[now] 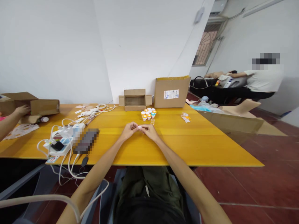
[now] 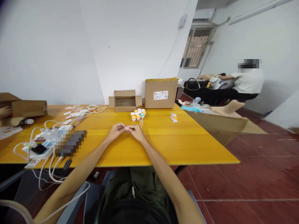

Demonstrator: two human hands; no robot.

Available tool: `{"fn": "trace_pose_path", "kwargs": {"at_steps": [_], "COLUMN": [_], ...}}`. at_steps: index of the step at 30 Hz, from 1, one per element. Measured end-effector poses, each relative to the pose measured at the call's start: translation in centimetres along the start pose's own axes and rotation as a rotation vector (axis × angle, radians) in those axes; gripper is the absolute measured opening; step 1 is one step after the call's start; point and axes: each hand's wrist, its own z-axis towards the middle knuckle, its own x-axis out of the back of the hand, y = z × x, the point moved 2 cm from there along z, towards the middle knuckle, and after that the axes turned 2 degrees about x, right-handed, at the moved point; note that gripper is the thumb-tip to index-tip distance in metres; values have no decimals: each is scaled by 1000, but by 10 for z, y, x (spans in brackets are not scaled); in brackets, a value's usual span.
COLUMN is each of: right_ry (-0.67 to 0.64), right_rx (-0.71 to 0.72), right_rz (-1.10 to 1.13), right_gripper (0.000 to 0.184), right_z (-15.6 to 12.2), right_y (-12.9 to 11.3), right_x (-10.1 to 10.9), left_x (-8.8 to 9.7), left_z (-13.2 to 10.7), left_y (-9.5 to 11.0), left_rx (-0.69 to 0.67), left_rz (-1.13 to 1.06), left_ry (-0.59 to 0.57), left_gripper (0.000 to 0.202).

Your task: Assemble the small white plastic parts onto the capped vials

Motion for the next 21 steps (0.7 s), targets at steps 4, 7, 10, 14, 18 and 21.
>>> {"fn": "trace_pose_path", "kwargs": {"at_steps": [4,7,10,14,18,21], "right_ry": [118,273,339,217,137,130], "right_rx": [22,45,-45,-261,-352,-419], "right_rz": [-97,-315,-623,-962,-1122,-1161], "right_gripper": [23,26,29,28,32,33], "right_z": [1,-1,-5,-10,-12,-12], "right_y": [-1,-7,-13,-21,-30,-34], "right_x": [2,11,20,22,21,24], "left_x": [1,3,4,5,6,6], "left_z": [1,1,1,0,-1,0], "left_y": [0,0,0,0,0,1], "left_rx": [-9,-2,26,64,103,114], "left_rz": [-34,-58,-72,-102,-122,-132], "left_ry": [31,90,133,157,159,186], "left_gripper": [30,29,29,33,36,36]}}
